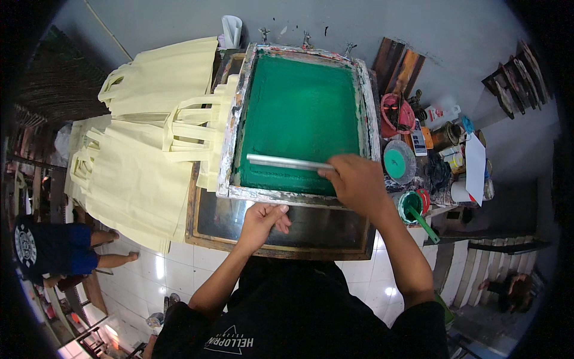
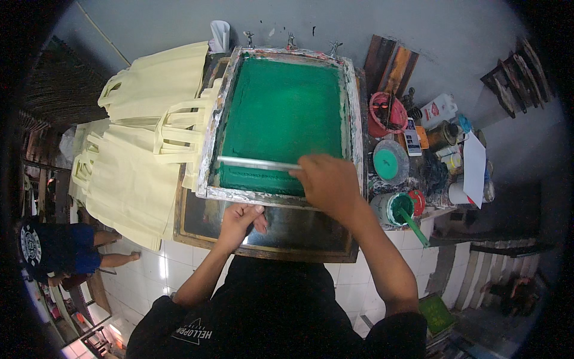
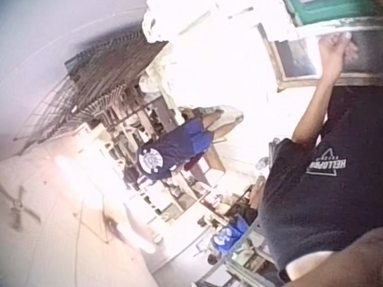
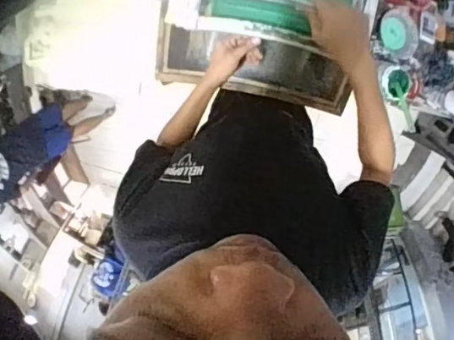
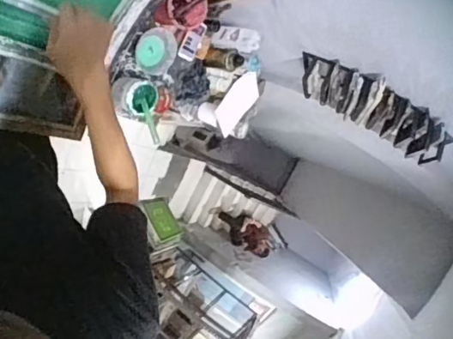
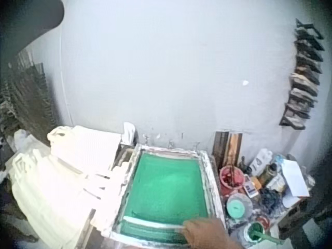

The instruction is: The person screen prints designs onto yellow tote bags by placing each bag on the printing station, lowering the screen, and using a squeegee to apply green ink.

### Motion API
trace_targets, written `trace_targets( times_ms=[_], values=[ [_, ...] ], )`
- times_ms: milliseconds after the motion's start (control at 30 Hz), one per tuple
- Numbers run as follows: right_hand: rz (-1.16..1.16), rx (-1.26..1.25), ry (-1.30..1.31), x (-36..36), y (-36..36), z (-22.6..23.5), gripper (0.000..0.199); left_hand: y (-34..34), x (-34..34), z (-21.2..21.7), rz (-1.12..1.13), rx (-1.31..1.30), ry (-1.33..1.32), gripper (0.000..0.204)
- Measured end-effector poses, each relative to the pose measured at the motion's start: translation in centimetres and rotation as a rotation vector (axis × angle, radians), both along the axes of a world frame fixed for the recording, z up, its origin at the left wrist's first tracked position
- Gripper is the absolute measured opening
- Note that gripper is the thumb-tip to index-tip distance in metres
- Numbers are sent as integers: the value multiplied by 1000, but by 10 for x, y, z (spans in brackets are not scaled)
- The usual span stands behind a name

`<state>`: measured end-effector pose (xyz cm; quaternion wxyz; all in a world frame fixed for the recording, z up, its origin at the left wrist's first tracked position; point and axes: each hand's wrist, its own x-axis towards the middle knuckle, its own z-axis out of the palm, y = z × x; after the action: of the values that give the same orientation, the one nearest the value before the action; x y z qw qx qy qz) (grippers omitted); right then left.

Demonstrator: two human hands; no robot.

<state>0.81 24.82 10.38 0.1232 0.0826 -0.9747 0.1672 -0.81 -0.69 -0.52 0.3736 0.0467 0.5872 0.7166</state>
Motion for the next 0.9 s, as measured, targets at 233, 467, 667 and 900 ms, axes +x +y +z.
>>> trace_targets(
  times_ms=[233,467,667,900],
  values=[
    [33,91,272,16,-18,-38,17,1,1,1,1,16,-34,34],
    [9,135,193,-115,47,-50,26,-5,-1,-4,-28,45,-69,32],
    [-98,31,-222,-229,108,-13,42,-17,-13,13,-103,124,-439,28],
    [-251,136,-155,-267,111,-25,58,-17,-60,58,-423,112,-300,31]
  ],
)
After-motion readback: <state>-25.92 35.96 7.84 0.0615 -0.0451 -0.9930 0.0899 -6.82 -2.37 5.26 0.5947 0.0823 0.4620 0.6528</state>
